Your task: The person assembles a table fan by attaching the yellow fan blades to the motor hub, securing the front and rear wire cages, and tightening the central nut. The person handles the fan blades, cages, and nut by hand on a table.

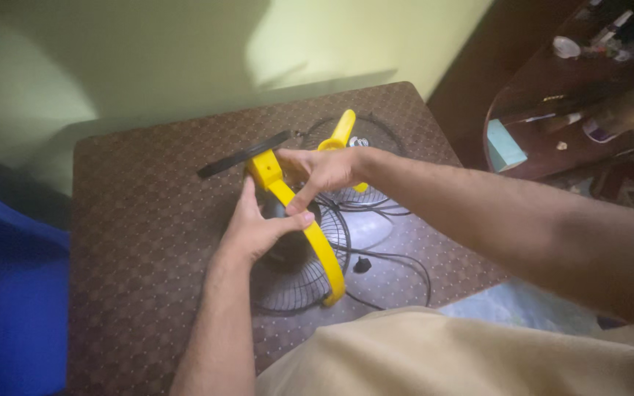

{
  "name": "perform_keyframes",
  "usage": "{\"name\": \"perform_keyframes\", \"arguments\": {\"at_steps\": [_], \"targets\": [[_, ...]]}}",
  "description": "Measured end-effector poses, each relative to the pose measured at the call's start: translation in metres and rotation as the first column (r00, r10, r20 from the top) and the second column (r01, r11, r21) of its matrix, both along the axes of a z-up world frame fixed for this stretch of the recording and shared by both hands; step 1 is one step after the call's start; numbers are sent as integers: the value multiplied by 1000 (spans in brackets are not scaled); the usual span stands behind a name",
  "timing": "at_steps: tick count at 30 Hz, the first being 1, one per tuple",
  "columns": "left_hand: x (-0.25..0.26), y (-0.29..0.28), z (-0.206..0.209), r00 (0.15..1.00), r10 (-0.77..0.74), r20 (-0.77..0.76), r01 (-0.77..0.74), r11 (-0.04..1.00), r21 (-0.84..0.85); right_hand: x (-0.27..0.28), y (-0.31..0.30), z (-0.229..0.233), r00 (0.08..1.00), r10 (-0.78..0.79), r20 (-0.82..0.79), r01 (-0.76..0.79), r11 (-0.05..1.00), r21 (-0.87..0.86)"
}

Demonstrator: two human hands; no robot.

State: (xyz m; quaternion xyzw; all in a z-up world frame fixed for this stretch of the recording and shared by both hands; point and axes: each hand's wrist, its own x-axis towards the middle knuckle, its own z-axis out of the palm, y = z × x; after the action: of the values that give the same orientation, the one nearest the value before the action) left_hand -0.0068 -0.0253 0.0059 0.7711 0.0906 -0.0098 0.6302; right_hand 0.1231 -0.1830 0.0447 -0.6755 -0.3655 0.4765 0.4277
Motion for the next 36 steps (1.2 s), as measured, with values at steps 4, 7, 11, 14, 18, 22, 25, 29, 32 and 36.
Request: {"name": "perform_keyframes", "arguments": {"at_steps": [4,7,11,14,18,22,25,29,32,36], "targets": [[5,7,-10,998,-40,41,43,995,-89,4,4,-16,991,-85,102,90,995,-41],[4,11,-8,1000,-18,-9,17,997,-77,1,6,-20,979,-101,177,108,994,-33],[-1,2,11,995,50,-92,-46,998,43,-12,12,-21,969,-142,201,139,990,29],[-9,-19,29,960,228,-164,-152,914,376,-19,15,-22,920,-221,322,259,963,-79],[-29,-37,35,924,376,-68,-306,835,457,-16,12,-25,910,-395,129,406,911,-73],[-29,-39,19,921,383,73,-375,818,436,-10,9,-20,702,-686,193,695,718,27],[-24,-43,10,920,380,94,-379,806,455,3,14,-5,619,-668,414,661,727,186],[-29,-40,12,933,317,171,-360,810,462,2,19,7,613,-689,386,766,638,-78],[-37,-40,25,942,289,169,-333,762,556,-2,27,-22,489,-870,57,870,483,-96],[-36,-44,40,959,276,63,-256,748,612,11,35,-73,473,-615,-631,718,684,-128]]}}
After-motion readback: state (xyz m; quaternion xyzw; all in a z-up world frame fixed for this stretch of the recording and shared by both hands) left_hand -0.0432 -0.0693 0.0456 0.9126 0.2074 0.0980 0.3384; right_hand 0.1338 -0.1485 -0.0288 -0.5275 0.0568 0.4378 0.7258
